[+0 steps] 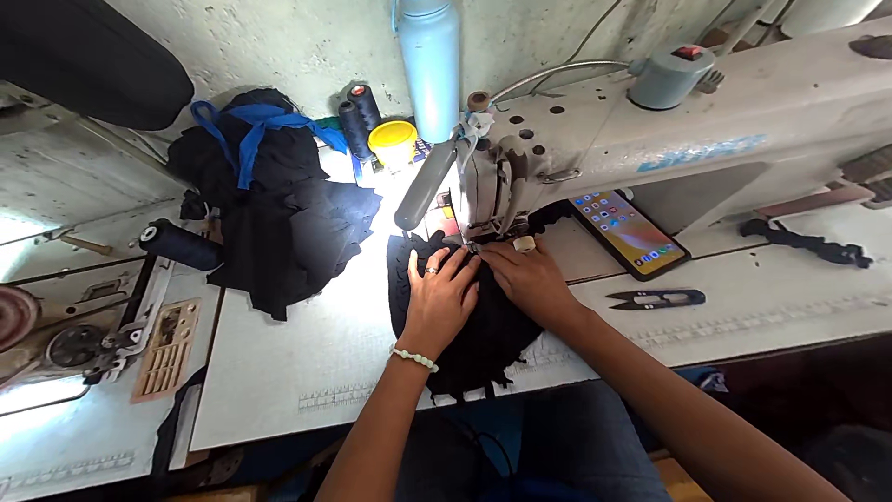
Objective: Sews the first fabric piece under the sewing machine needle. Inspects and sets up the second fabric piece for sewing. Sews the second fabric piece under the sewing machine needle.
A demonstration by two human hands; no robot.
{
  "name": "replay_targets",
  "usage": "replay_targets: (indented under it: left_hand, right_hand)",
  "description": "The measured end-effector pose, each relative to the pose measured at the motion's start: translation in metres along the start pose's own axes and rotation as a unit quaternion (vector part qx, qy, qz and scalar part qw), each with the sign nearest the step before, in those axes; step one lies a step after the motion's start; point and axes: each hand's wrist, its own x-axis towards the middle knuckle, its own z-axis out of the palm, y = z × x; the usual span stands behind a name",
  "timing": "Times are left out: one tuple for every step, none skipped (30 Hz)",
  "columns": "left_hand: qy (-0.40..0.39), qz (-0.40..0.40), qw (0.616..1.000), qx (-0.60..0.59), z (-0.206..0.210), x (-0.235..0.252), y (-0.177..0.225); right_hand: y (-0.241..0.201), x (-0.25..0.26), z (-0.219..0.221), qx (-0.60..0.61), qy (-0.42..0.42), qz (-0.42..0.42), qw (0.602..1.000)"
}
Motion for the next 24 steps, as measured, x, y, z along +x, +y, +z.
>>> replay_targets:
  left_hand:
    - [-0.002, -0.002, 1.000, -0.003, 0.000, 0.001, 0.000]
    - [-0.004, -0.003, 1.000, -0.004, 0.000, 0.002, 0.000]
    - [-0.007, -0.005, 1.000, -0.005, 0.000, 0.003, 0.000]
    - [-0.006, -0.005, 1.000, -0.005, 0.000, 0.004, 0.000]
    - [-0.003, -0.005, 1.000, -0.006, 0.000, 0.004, 0.000]
    - [-0.001, -0.005, 1.000, -0.006, 0.001, 0.003, 0.001]
    - [-0.001, -0.005, 1.000, -0.006, 0.001, 0.003, 0.001]
    - [0.000, -0.005, 1.000, -0.007, 0.000, 0.003, 0.001]
    - [0.001, -0.004, 1.000, -0.006, 0.001, 0.003, 0.000]
    - [0.003, -0.004, 1.000, -0.006, 0.001, 0.003, 0.000]
    - [0.005, -0.003, 1.000, -0.006, 0.001, 0.003, 0.000]
    - [0.005, -0.004, 1.000, -0.007, 0.001, 0.003, 0.000]
    - [0.007, -0.004, 1.000, -0.006, 0.002, 0.004, -0.001]
    - [0.009, -0.004, 1.000, -0.007, 0.002, 0.003, -0.001]
    - [0.011, -0.003, 1.000, -0.007, 0.003, 0.003, -0.002]
    - [0.012, -0.003, 1.000, -0.008, 0.003, 0.003, -0.002]
    - [0.013, -0.003, 1.000, -0.008, 0.003, 0.003, -0.003]
    - [0.014, -0.007, 1.000, -0.010, 0.003, 0.004, -0.003]
    - [0.010, -0.017, 1.000, -0.018, 0.002, 0.005, -0.002]
    - [-0.001, -0.035, 0.999, -0.033, -0.001, 0.006, -0.002]
    - [-0.015, -0.053, 0.997, -0.049, -0.004, 0.007, -0.002]
    - [-0.020, -0.065, 0.996, -0.062, -0.006, 0.008, -0.002]
    - [-0.020, -0.071, 0.994, -0.075, -0.008, 0.010, -0.003]
    - [-0.015, -0.072, 0.994, -0.085, -0.010, 0.013, -0.003]
  right_hand:
    - [0.000, 0.001, 0.000, -0.003, -0.001, 0.001, 1.000]
    - [0.000, 0.001, 0.001, -0.006, -0.002, 0.003, 1.000]
    - [0.001, 0.002, 0.001, -0.011, -0.002, 0.004, 1.000]
    - [0.001, 0.002, 0.002, -0.017, -0.001, 0.004, 1.000]
    - [0.000, 0.002, 0.002, -0.022, 0.000, 0.005, 1.000]
    - [0.000, 0.003, 0.003, -0.025, 0.002, 0.005, 1.000]
    - [-0.001, 0.003, 0.003, -0.025, 0.004, 0.007, 1.000]
    - [-0.001, 0.002, 0.003, -0.023, 0.003, 0.007, 1.000]
    - [-0.001, 0.002, 0.003, -0.022, 0.002, 0.007, 1.000]
    - [-0.001, 0.001, 0.003, -0.021, 0.002, 0.008, 1.000]
    - [-0.001, 0.001, 0.003, -0.020, 0.006, 0.008, 1.000]
    - [-0.001, 0.001, 0.003, -0.019, 0.008, 0.009, 1.000]
    - [-0.001, 0.001, 0.003, -0.018, 0.008, 0.010, 1.000]
    - [-0.001, 0.002, 0.003, -0.016, 0.008, 0.010, 1.000]
    - [-0.001, 0.002, 0.003, -0.012, 0.009, 0.009, 1.000]
    - [-0.001, 0.002, 0.002, -0.006, 0.009, 0.008, 1.000]
    - [0.000, 0.001, 0.001, 0.005, 0.009, 0.012, 1.000]
    - [0.000, 0.001, -0.001, 0.022, 0.010, 0.020, 1.000]
    - [-0.001, 0.000, -0.005, 0.043, 0.014, 0.032, 0.998]
    - [-0.003, -0.001, -0.011, 0.063, 0.020, 0.047, 0.997]
    - [-0.007, -0.003, -0.018, 0.081, 0.024, 0.065, 0.994]
    - [-0.012, -0.005, -0.026, 0.094, 0.023, 0.081, 0.992]
    - [-0.018, -0.009, -0.032, 0.094, 0.014, 0.096, 0.991]
    - [-0.023, -0.012, -0.037, 0.085, 0.001, 0.107, 0.991]
